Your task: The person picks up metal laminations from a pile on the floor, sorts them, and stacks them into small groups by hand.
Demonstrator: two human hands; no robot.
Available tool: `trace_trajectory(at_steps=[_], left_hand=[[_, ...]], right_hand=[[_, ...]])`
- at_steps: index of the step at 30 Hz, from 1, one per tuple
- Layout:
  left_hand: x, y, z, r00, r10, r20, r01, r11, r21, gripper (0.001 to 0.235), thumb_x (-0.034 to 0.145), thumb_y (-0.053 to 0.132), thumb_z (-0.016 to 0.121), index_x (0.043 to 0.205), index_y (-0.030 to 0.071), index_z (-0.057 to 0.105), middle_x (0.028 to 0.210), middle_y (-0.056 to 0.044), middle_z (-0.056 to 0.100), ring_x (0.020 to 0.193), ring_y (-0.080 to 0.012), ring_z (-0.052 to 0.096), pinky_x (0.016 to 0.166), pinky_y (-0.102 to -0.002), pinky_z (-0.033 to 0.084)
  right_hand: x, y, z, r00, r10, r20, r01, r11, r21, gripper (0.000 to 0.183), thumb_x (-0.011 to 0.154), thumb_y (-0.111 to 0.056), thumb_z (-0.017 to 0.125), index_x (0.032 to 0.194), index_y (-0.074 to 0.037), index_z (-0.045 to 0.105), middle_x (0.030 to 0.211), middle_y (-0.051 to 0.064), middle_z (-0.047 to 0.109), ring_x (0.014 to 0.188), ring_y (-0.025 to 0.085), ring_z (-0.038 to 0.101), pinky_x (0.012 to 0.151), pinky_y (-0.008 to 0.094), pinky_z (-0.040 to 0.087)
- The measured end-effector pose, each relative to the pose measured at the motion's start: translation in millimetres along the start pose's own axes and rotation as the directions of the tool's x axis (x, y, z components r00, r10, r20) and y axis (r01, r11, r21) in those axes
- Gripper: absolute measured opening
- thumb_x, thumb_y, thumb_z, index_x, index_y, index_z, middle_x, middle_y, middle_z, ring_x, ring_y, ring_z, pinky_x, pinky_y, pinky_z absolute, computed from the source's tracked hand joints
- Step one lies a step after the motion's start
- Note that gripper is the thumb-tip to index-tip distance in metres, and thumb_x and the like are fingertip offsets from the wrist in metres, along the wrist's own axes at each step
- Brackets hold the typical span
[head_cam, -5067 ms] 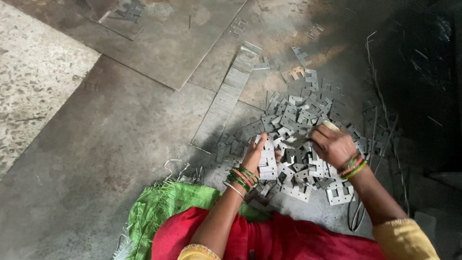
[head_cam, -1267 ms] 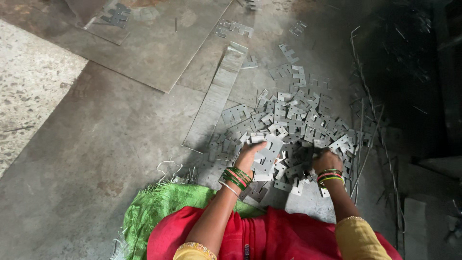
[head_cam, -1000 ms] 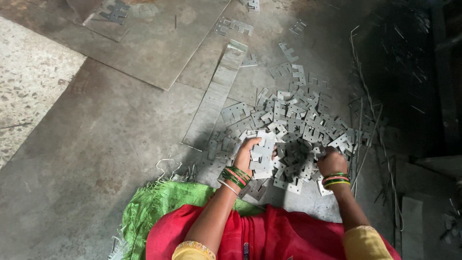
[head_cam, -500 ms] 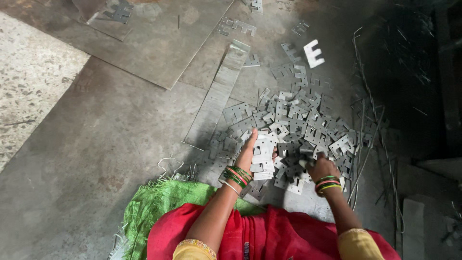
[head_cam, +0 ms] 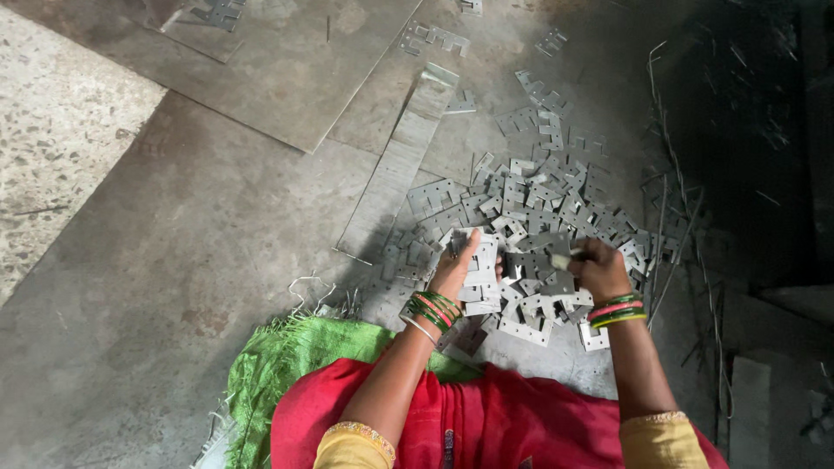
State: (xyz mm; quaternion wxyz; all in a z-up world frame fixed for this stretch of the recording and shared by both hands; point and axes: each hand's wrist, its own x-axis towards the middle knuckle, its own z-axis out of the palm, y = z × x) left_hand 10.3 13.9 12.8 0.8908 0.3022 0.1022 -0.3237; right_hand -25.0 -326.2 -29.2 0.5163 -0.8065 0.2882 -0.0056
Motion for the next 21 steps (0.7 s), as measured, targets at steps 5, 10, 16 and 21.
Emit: trace_trajectory(at_steps=[5, 10, 16, 21], left_hand=[[-1, 7, 4, 0.997, 0.008, -0.074, -0.007, 1.0, 0.014, 0.063, 0.097, 0.062, 0.056, 0.103, 0.0, 0.068, 0.079, -0.014, 0.072, 0.06, -0.023, 0.071, 0.057, -0.038, 0.062], [14, -5, -12, 0.999, -0.004, -0.049, 0.004, 1.0, 0.011, 0.076, 0.094, 0.074, 0.051, 0.102, 0.0, 0.069, 0.082, -0.015, 0.071, 0.064, -0.0252, 0.069, 0.062, -0.039, 0.06], [29, -21, -31, 0.921, 0.294, -0.255, -0.18, 0.903, 0.389, 0.093, 0.097, 0.076, 0.055, 0.128, -0.012, 0.065, 0.107, -0.019, 0.065, 0.096, -0.0216, 0.052, 0.083, -0.038, 0.047], [16, -3, -17, 0.929, 0.058, -0.366, 0.027, 0.975, 0.221, 0.096, 0.083, 0.079, 0.05, 0.145, 0.006, 0.05, 0.129, -0.01, 0.062, 0.111, -0.0231, 0.065, 0.092, -0.04, 0.056]], right_hand=[[-44, -81, 26, 0.909, -0.407, -0.092, 0.258, 0.722, -0.642, 0.051, 0.075, -0.011, 0.087, 0.12, -0.002, 0.067, 0.103, 0.019, 0.076, 0.084, 0.025, 0.073, 0.069, 0.038, 0.061], [-107, -105, 55, 0.96, -0.177, 0.218, 0.216, 0.962, -0.166, 0.036, 0.088, -0.012, 0.07, 0.124, -0.008, 0.067, 0.099, 0.016, 0.081, 0.075, 0.024, 0.078, 0.065, 0.035, 0.066], [-147, -92, 95, 0.961, 0.014, 0.276, -0.094, 0.956, 0.278, 0.022, 0.087, -0.002, 0.077, 0.104, 0.006, 0.065, 0.09, 0.018, 0.076, 0.073, 0.025, 0.075, 0.064, 0.036, 0.064], [-144, -102, 72, 0.888, -0.024, 0.459, -0.203, 0.876, 0.438, 0.023, 0.087, -0.006, 0.073, 0.109, -0.001, 0.069, 0.092, 0.008, 0.075, 0.075, 0.019, 0.069, 0.064, 0.031, 0.058]])
